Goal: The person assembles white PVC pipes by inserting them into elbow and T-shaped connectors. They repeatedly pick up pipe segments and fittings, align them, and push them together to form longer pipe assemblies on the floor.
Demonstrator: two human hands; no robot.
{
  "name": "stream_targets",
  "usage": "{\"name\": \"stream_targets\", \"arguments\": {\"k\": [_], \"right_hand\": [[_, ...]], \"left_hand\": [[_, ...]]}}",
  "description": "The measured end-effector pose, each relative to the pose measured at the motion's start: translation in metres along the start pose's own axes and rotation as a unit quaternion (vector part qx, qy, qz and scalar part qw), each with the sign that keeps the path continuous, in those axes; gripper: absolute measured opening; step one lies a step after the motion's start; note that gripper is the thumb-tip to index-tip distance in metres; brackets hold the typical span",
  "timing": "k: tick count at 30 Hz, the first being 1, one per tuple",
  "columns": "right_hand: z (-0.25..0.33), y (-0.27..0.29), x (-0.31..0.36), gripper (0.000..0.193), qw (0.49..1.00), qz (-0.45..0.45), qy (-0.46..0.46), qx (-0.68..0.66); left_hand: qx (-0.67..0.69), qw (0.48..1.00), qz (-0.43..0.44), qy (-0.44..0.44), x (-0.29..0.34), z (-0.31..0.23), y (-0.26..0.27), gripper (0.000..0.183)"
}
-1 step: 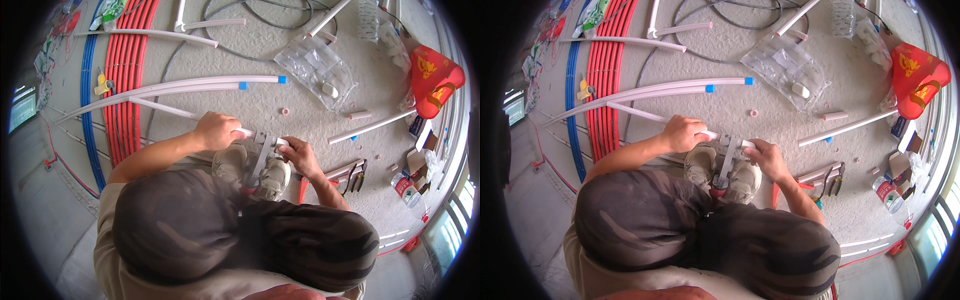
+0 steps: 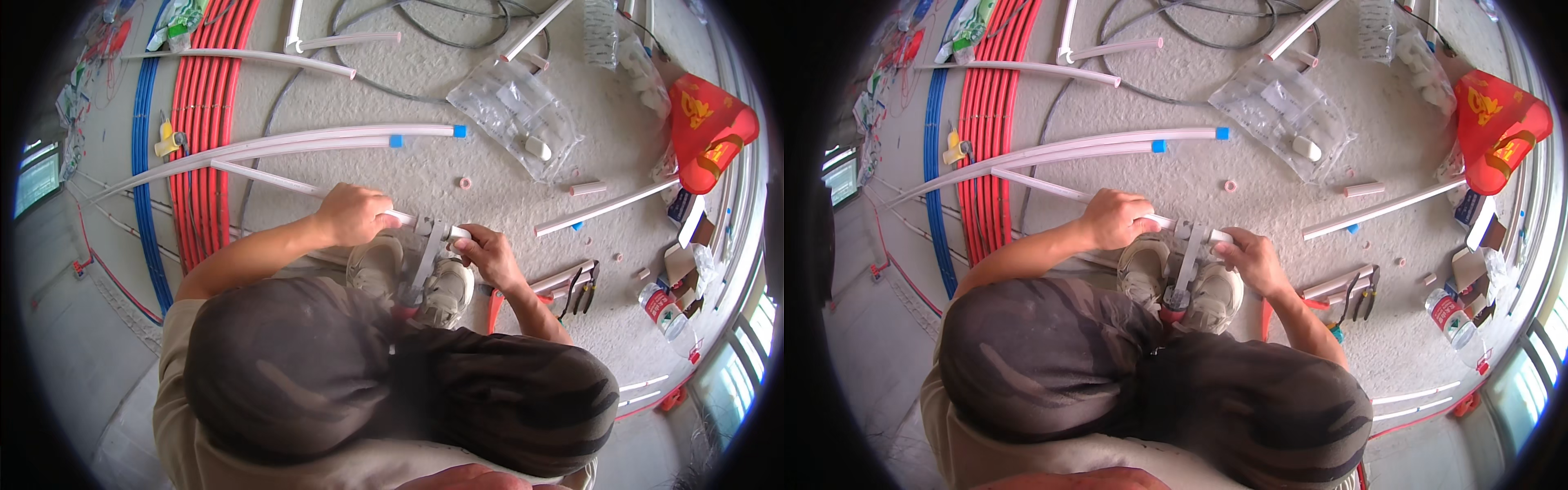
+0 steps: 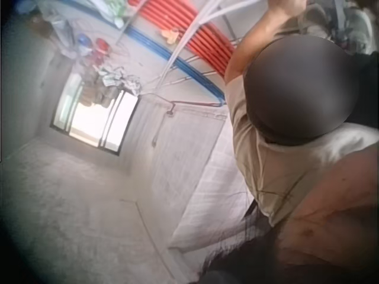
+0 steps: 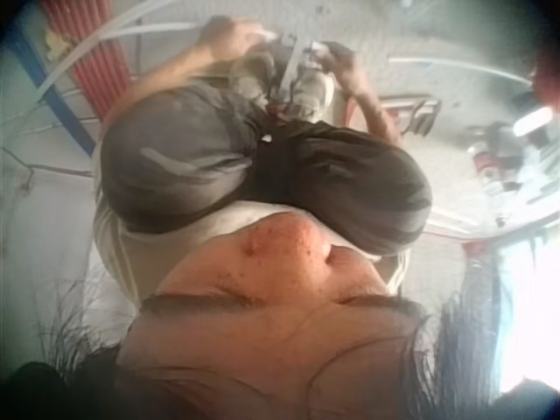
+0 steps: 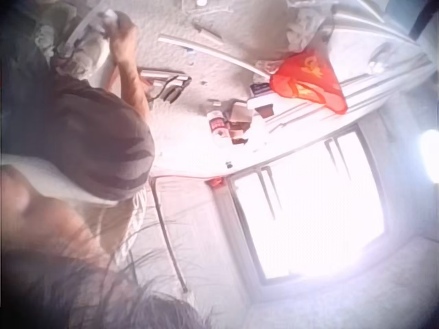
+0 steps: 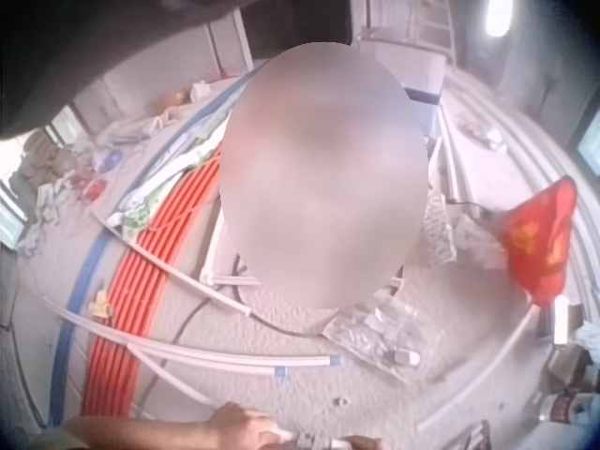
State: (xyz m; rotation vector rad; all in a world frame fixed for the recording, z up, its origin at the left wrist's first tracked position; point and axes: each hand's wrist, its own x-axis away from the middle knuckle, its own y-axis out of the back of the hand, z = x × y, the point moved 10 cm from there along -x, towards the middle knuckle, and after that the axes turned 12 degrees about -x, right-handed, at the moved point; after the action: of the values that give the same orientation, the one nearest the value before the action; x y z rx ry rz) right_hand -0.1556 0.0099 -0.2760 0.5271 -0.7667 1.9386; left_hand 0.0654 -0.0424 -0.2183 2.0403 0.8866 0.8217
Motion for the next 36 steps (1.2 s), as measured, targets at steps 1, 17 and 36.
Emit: {"name": "stream_targets", "arguments": {"k": [1, 17, 36], "right_hand": [[0.001, 0.002, 0.000, 0.034, 1.000, 0.000, 0.000, 0.011], [-0.013, 0.004, 0.005, 0.036, 0.992, 0.062, -0.043, -0.102], [0.158, -0.016, 0.120, 0.046, 0.942, -0.088, 0.290, 0.142]], "left_hand": [[0.005, 1.000, 0.006, 0.005, -0.001, 0.001, 0.002, 0.037], [-0.069, 0.988, -0.118, -0.067, 0.005, -0.055, 0.095, 0.027], [-0.117, 0.955, -0.212, -0.171, -0.005, -0.145, 0.168, 0.030]]}}
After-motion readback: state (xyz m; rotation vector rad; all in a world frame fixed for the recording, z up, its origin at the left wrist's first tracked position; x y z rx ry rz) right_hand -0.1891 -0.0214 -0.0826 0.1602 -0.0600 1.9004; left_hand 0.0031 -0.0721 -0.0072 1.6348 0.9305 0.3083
